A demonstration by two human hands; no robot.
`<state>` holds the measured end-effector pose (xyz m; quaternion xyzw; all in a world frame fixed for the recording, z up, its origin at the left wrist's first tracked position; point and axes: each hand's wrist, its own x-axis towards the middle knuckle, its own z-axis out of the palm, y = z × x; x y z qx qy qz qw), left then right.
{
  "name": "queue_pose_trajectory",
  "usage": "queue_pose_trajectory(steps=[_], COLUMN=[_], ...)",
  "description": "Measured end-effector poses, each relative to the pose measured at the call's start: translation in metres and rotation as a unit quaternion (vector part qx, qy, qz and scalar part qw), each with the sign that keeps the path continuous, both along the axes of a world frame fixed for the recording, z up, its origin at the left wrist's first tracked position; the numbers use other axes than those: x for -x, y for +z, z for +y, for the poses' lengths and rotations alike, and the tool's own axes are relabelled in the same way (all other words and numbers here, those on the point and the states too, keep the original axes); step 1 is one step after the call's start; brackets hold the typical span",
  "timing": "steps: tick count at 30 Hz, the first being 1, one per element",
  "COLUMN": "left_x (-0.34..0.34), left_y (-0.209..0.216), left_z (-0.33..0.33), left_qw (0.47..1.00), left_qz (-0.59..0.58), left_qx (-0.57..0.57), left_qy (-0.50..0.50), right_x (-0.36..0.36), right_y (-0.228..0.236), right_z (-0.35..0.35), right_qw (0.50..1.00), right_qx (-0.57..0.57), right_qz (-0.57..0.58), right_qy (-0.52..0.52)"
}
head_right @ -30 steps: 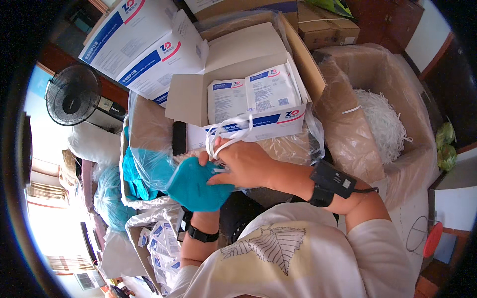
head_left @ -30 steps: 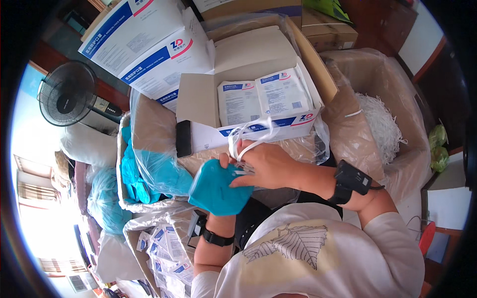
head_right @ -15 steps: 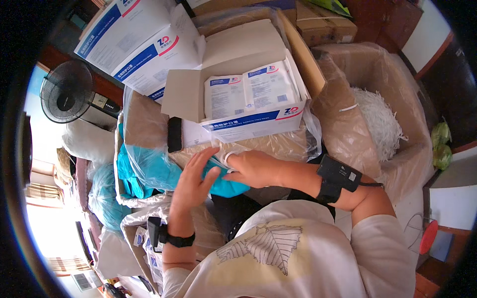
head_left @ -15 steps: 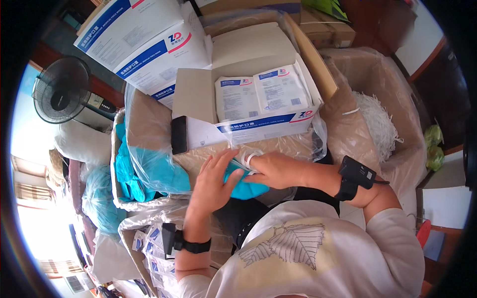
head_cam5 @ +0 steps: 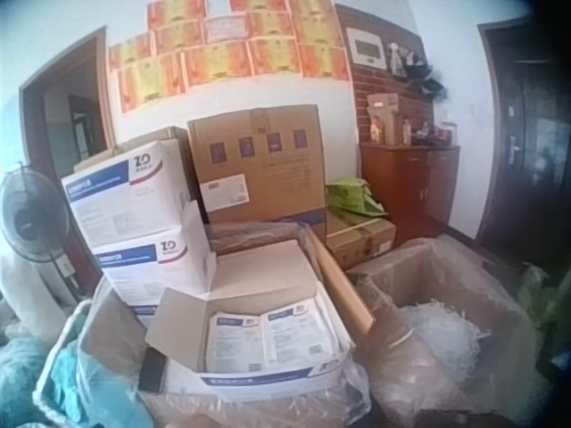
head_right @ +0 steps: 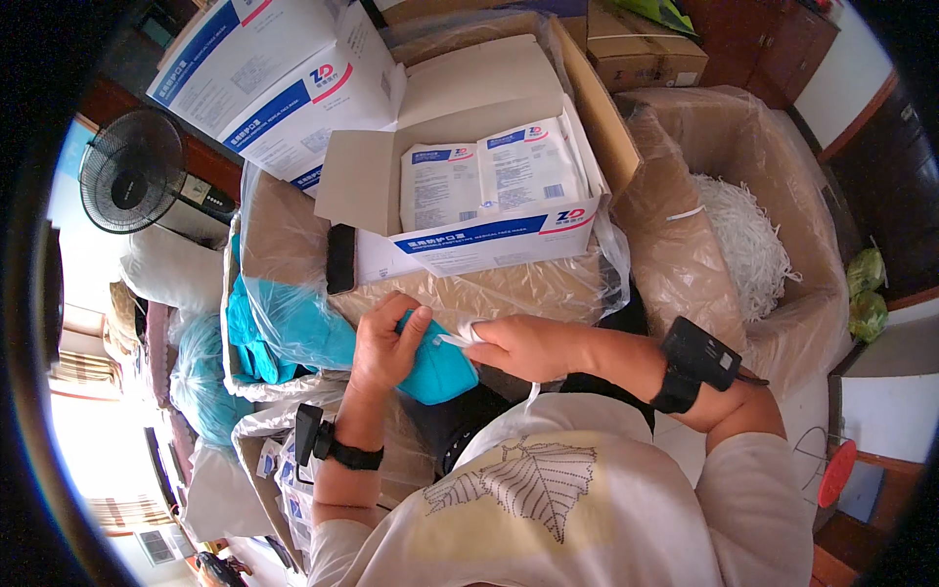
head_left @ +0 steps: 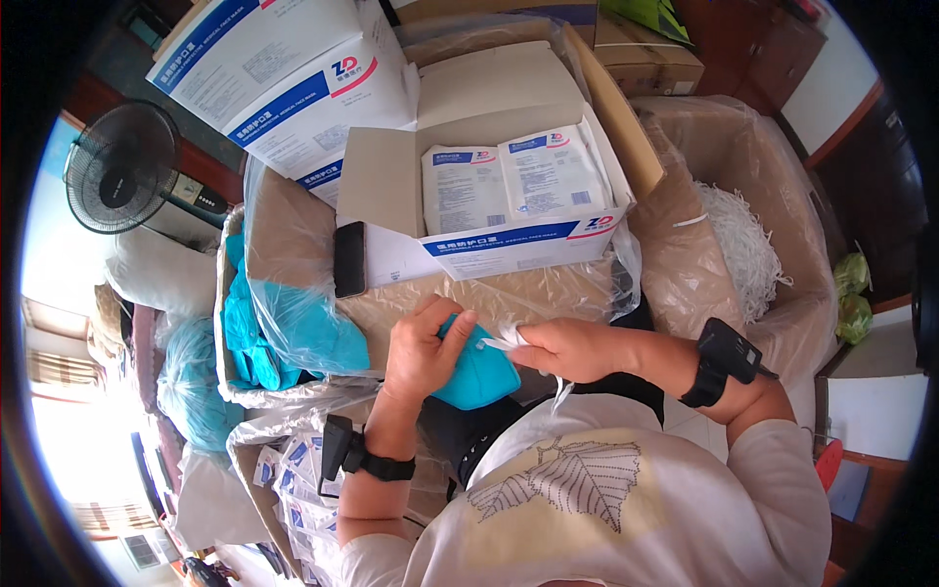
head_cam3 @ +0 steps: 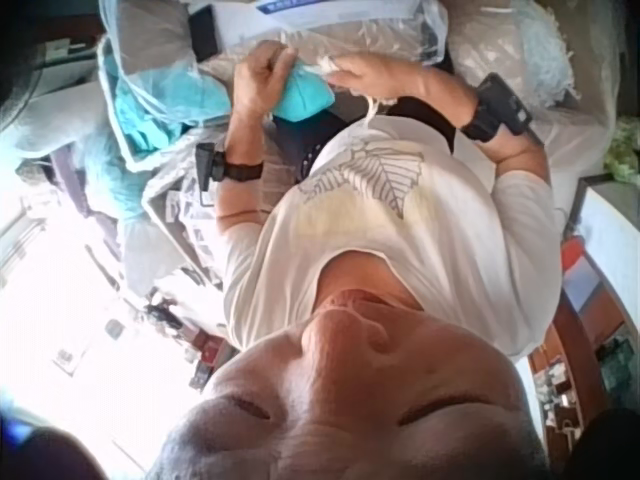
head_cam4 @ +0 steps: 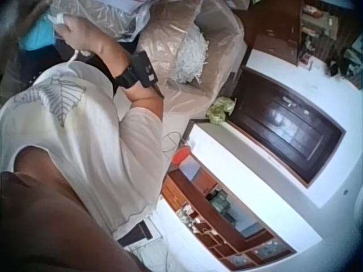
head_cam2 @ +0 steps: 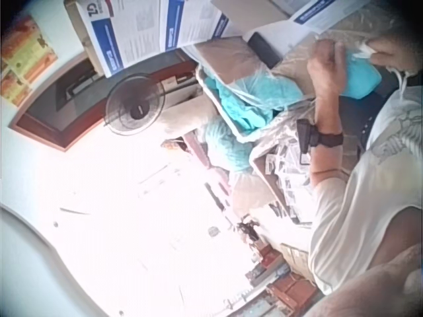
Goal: Checking and folding straps for medical N95-style masks before placing them back into boxes.
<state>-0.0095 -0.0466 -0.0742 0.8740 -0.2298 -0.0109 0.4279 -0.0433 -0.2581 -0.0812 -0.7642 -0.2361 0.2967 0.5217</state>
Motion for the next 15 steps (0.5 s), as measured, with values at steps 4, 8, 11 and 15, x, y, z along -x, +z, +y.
queue_pose_trajectory(steps=[4,8,11,15], left_x=[-0.002,0.016,-0.002,-0.049], left_y=[-0.022,-0.053,-0.05,-0.084], left_z=[0.01,-0.014,0.002,0.082], left_qw=[0.998,0.943,0.981,0.92], left_qz=[0.046,0.178,0.019,-0.216], left_qx=[0.031,0.262,0.17,-0.207], left_qy=[0.035,0.103,0.09,0.255], right_x=[-0.003,-0.012,-0.001,0.046], right_y=[-0.007,0.017,0.028,0.056], right_z=[-0.009,0.032,0.061,0.074], right_qw=[0.895,0.928,0.906,0.816], right_qx=[-0.001,-0.198,-0.165,-0.17], right_qz=[-0.436,-0.315,-0.386,-0.532], right_qy=[-0.094,-0.014,0.052,0.149])
